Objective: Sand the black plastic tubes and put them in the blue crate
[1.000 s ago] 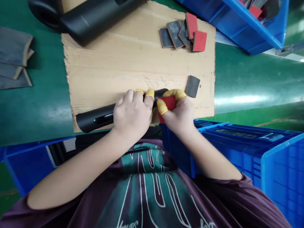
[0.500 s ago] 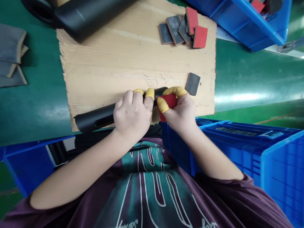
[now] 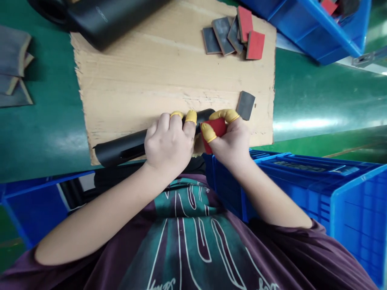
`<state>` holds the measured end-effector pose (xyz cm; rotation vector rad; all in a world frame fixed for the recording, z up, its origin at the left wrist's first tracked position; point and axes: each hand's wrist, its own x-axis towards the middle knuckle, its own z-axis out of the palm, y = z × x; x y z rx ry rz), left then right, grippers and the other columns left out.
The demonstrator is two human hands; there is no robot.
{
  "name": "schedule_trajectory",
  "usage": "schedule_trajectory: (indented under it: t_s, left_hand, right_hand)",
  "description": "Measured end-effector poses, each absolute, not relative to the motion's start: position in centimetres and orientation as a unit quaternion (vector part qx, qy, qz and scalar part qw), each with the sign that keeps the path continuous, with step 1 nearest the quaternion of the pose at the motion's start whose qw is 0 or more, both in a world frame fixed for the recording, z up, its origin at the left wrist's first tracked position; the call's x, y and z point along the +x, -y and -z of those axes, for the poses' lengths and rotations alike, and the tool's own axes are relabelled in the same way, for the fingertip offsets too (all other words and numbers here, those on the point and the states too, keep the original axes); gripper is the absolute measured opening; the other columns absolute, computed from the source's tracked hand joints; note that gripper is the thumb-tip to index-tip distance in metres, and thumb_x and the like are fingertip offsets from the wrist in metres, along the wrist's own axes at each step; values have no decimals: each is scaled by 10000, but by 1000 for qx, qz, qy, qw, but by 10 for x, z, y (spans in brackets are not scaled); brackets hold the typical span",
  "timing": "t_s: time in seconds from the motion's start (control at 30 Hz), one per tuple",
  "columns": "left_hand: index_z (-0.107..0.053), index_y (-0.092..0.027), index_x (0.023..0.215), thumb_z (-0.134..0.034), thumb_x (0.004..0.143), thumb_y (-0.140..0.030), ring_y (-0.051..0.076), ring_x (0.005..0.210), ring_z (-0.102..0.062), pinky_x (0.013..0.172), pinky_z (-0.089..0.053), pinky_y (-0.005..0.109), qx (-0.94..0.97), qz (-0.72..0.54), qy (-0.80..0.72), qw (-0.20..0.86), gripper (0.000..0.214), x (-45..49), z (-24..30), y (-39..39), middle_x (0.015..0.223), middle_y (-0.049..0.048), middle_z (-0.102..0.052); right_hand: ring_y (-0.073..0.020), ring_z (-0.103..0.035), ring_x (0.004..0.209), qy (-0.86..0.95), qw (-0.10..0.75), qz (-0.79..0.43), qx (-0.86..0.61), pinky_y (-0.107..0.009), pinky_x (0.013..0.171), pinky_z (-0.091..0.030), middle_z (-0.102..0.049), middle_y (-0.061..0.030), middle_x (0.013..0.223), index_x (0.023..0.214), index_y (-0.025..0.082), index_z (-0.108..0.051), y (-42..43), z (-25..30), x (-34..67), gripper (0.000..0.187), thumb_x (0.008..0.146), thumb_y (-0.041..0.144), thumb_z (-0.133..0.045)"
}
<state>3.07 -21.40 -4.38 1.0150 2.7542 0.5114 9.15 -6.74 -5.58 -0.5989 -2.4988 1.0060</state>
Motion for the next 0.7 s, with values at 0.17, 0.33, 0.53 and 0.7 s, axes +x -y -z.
schedule_trajectory:
  t_s: [0.17,0.33,0.53,0.7]
  left_hand:
    - [-677,-233,1054,-489,892,-222,327,1056,-615,839,-455,437,353,-152,-920,75,248,31,45,215,1017,130,-671]
    - [-672,-230,1071,-520,883,-235,314,1061,-597,839,-457,423,353,-151,-921,66,242,28,44,214,1008,124,-665]
    - [-679,-216,1055,-560,851,-234,320,1042,-598,796,-471,416,356,-135,-921,79,237,24,39,212,1018,133,-662]
    - [-682,-225,1079,-570,838,-243,325,1054,-588,780,-478,413,347,-140,-924,81,267,22,37,211,1027,131,-658]
  right_hand:
    - [-160,-600,696,881,211,-368,-208,-335,673,-556,-623,5,798,884,260,-529,65,60,95,170,838,376,-645]
    - [-168,-616,740,878,248,-363,-192,-342,707,-556,-633,-3,821,887,254,-542,66,66,96,186,829,402,-639]
    - [-174,-623,753,884,239,-355,-190,-366,749,-560,-622,-3,825,906,259,-537,65,67,96,192,843,412,-633]
    - [-202,-658,844,883,201,-373,-202,-410,818,-578,-636,-24,889,935,262,-519,63,67,94,217,867,441,-621]
